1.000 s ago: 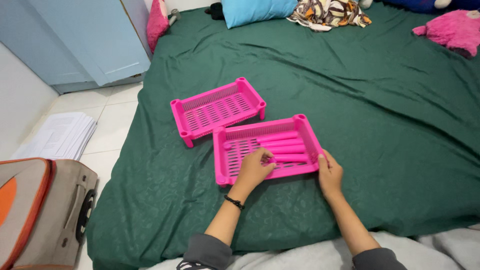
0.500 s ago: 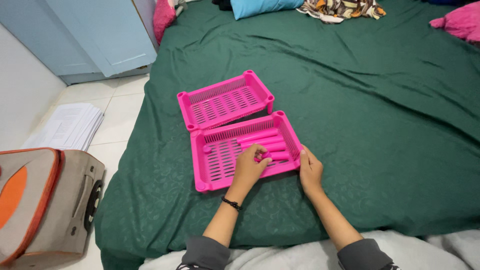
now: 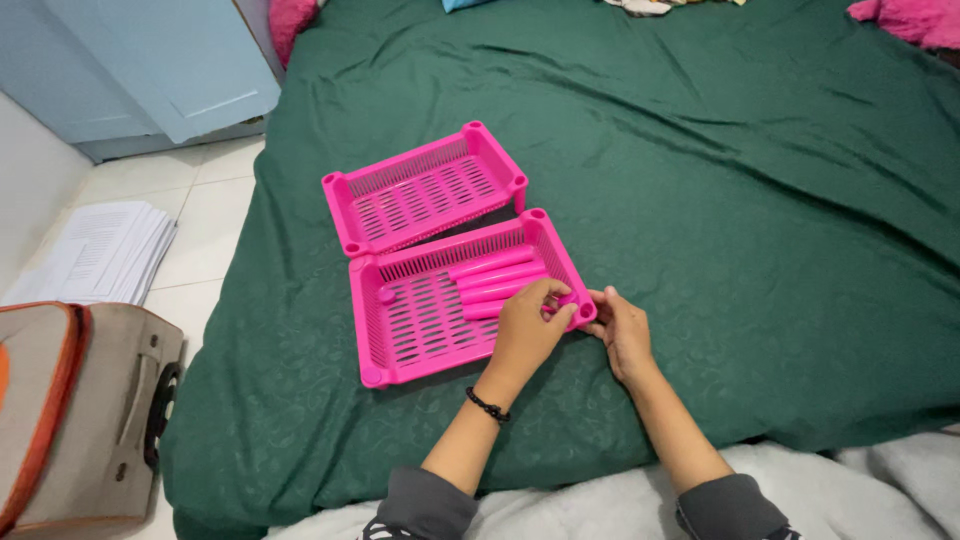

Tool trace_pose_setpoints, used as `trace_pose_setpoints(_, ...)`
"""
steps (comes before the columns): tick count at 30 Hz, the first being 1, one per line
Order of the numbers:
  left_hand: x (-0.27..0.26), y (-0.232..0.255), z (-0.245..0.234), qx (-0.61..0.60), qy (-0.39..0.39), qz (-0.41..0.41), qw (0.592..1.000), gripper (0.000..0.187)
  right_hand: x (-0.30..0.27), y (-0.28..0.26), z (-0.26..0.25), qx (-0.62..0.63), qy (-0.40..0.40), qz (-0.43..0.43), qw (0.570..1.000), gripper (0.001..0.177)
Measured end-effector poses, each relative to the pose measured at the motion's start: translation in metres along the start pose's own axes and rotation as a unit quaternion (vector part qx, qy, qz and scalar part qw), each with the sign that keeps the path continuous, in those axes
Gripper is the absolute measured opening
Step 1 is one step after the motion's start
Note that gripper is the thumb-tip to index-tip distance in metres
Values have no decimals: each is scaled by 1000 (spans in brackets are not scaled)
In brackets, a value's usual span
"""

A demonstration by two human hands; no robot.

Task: The person assembles a two-tier pink plastic rack on a bed. They insert cylindrical legs into the bottom tray, attach the top tray, and secure the structure by pressing the joints.

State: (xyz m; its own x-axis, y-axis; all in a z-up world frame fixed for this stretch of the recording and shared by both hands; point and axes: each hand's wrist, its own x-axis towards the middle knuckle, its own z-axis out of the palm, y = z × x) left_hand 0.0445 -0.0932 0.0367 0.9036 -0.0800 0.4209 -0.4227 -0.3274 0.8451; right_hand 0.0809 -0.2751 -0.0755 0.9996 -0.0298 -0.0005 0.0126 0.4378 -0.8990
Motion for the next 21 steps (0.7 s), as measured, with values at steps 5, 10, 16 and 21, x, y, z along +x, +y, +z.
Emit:
trace_pose_setpoints(5,-2,7,7,42,4,23,999,23,-11,9,11,-100,54,-113,987,31)
trace_pose_setpoints(10,-6,9,15,71,7,50,996,20,-35,-8,24,-289,93,-280,911,25)
trace_pose_setpoints(16,-8,10,21,101,26,90,990,21,-56,-36,40,-397,68,-376,834,43)
trace_pose_setpoints(21,-13,11,20,103,23,98,990,19,-62,-42,46,-437,56,-392,808,47)
